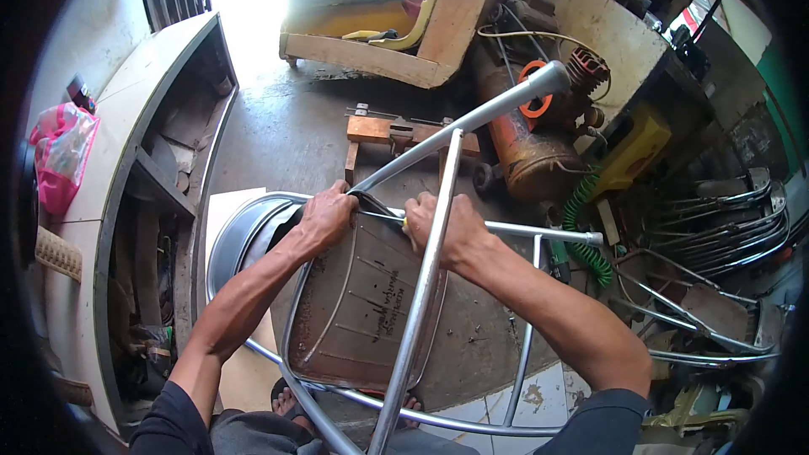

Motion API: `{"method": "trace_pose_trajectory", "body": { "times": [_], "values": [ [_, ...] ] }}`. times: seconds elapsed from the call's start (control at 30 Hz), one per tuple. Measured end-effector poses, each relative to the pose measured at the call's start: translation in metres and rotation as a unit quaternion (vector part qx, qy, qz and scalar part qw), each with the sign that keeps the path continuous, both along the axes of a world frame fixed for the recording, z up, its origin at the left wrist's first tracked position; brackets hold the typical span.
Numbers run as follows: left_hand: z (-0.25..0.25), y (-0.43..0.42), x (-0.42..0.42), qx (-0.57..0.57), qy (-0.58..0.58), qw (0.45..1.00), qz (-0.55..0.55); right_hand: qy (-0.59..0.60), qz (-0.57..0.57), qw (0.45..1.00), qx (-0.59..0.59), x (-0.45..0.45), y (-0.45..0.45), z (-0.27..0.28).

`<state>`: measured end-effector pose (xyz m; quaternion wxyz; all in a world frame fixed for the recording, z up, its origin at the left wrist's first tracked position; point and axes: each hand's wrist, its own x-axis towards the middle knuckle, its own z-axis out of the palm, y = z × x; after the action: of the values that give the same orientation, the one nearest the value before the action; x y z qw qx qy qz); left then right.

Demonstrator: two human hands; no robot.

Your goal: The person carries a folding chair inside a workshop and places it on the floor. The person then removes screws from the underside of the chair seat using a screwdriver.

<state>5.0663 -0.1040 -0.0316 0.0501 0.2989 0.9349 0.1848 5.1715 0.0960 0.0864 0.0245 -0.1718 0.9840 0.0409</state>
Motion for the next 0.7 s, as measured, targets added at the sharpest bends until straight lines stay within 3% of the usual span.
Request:
{"method": "trace_pose_trajectory", "body": {
  "times": [0.03,0.07,0.1,0.13,0.17,0.2,0.27,0.33,0.43,0.47,0.57,0.67,0.7],
  "values": [
    [0.0,-0.002,0.001,0.038,0.073,0.996,-0.03,0.007,-0.005,1.0,-0.008,0.004,0.006,0.002],
    [0.0,-0.004,0.0,0.036,0.072,0.996,-0.032,0.013,-0.008,1.0,-0.015,0.009,0.012,0.005],
    [0.001,-0.007,-0.001,0.135,0.081,0.987,-0.041,0.012,-0.007,1.0,-0.015,0.013,0.014,0.008],
    [0.011,-0.009,-0.002,0.231,0.09,0.967,-0.049,-0.02,-0.068,0.991,-0.112,0.019,0.014,0.013],
    [0.023,-0.012,0.0,0.308,0.044,0.95,-0.003,-0.053,-0.129,0.968,-0.208,0.024,0.014,0.015],
    [0.023,-0.016,-0.004,0.406,-0.059,0.911,0.033,-0.052,-0.13,0.968,-0.209,0.026,0.017,0.006],
    [0.038,-0.033,-0.006,0.482,-0.25,0.839,0.03,-0.004,-0.098,0.943,-0.318,0.026,0.018,-0.013],
    [0.048,-0.043,0.001,0.472,-0.3,0.829,0.015,-0.009,-0.098,0.941,-0.323,0.022,0.005,-0.013],
    [0.057,-0.049,0.015,0.476,-0.439,0.762,-0.03,-0.036,-0.106,0.834,-0.541,0.012,-0.026,-0.024],
    [0.059,-0.048,0.018,0.472,-0.438,0.764,-0.031,-0.034,-0.107,0.831,-0.544,0.009,-0.031,-0.023],
    [0.06,-0.042,0.022,0.519,-0.509,0.685,-0.055,-0.105,-0.064,0.832,-0.541,-0.002,-0.04,-0.016],
    [0.053,-0.04,0.015,0.523,-0.524,0.672,-0.027,-0.167,-0.121,0.806,-0.556,-0.004,-0.036,-0.005],
    [0.053,-0.038,0.013,0.502,-0.49,0.712,0.004,-0.143,-0.097,0.803,-0.57,-0.006,-0.032,-0.013]
  ]
}}
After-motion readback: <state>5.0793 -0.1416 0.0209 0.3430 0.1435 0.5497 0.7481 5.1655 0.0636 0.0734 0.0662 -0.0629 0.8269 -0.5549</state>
